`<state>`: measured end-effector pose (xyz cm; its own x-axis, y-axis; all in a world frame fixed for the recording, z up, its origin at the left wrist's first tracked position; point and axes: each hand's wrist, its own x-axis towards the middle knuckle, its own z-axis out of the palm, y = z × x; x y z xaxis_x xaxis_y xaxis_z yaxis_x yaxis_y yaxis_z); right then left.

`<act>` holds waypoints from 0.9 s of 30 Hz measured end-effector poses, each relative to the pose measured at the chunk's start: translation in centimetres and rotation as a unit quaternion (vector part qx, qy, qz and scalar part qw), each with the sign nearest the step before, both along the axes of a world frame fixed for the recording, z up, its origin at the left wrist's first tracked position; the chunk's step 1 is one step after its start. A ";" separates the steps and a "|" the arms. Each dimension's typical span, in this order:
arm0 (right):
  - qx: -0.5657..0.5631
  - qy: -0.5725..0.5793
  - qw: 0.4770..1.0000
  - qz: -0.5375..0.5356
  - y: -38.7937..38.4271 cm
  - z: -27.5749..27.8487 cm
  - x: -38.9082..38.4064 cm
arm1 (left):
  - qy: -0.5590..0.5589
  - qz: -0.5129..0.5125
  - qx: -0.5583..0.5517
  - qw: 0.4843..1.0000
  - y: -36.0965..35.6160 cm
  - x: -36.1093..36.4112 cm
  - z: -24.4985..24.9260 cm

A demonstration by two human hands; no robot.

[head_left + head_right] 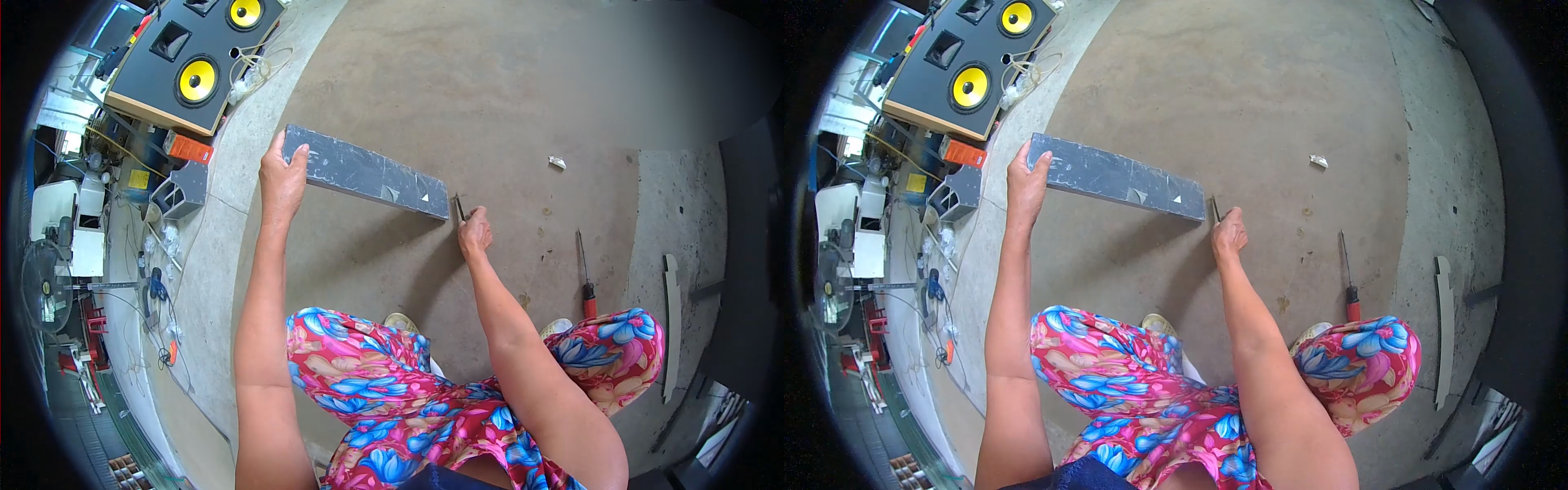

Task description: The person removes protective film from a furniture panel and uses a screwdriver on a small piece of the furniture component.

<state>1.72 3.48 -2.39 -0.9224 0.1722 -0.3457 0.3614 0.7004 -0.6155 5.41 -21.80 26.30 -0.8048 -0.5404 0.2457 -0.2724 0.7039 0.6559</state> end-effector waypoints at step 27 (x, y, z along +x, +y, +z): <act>-0.278 0.238 0.923 0.118 -6.0 12.7 3.1 | -0.026 0.065 0.039 0.997 -2.1 -1.3 0.0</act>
